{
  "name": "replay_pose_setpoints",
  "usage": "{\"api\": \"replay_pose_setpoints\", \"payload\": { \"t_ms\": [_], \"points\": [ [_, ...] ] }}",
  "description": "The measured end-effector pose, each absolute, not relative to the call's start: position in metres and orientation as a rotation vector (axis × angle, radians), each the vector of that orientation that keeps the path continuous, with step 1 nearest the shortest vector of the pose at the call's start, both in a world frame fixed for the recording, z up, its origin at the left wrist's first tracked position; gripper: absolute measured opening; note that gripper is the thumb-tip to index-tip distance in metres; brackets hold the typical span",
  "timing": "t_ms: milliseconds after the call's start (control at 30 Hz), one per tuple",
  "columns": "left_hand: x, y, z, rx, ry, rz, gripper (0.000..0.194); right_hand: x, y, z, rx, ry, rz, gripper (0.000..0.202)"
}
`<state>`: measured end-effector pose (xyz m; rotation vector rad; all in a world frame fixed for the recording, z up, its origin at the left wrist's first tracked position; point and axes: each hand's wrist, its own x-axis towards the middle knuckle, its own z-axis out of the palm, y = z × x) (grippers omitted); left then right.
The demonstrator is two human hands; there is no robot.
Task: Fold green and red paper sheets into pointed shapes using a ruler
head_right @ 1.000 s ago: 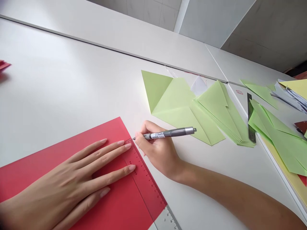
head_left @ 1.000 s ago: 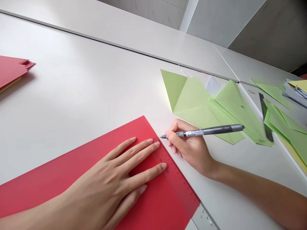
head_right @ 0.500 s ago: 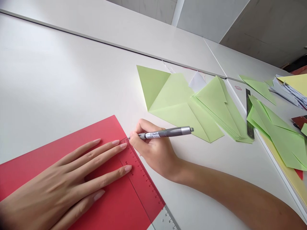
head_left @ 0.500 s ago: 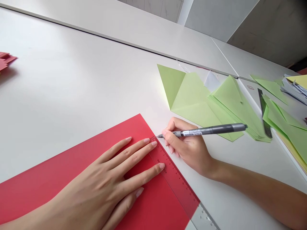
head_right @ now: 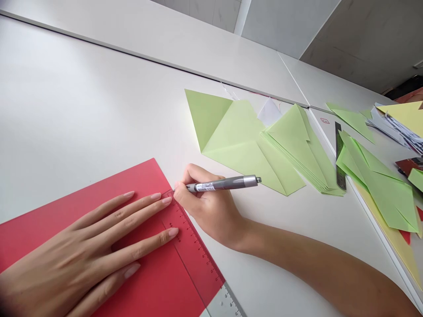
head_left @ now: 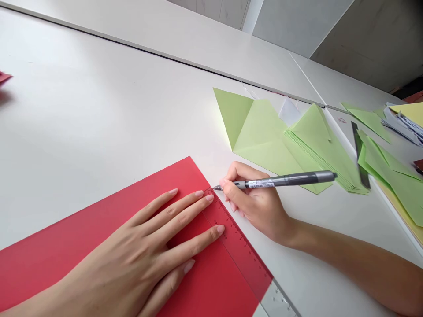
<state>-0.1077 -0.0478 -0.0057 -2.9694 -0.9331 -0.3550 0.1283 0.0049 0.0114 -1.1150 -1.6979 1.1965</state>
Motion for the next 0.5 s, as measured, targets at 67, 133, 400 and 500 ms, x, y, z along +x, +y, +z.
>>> {"api": "replay_pose_setpoints", "payload": {
  "t_ms": [67,133,400,500],
  "points": [
    [-0.108,-0.0482,-0.0044,-2.966,-0.931,-0.36,0.057,0.1281,0.0053,0.0117,-1.118,-1.707,1.182,0.027],
    [-0.1084,-0.0487,-0.0034,-2.96,-0.93,-0.362,0.058,0.128,0.0054,0.0115,-1.12,-1.71,1.178,0.027],
    [-0.1086,-0.0487,-0.0049,-2.935,-0.901,-0.306,0.06,0.1286,0.0045,0.0113,-1.125,-1.684,1.21,0.027],
    [-0.1086,-0.0483,-0.0048,-2.927,-0.91,-0.309,0.059,0.1281,0.005,0.012,-1.119,-1.704,1.199,0.028]
  ]
}}
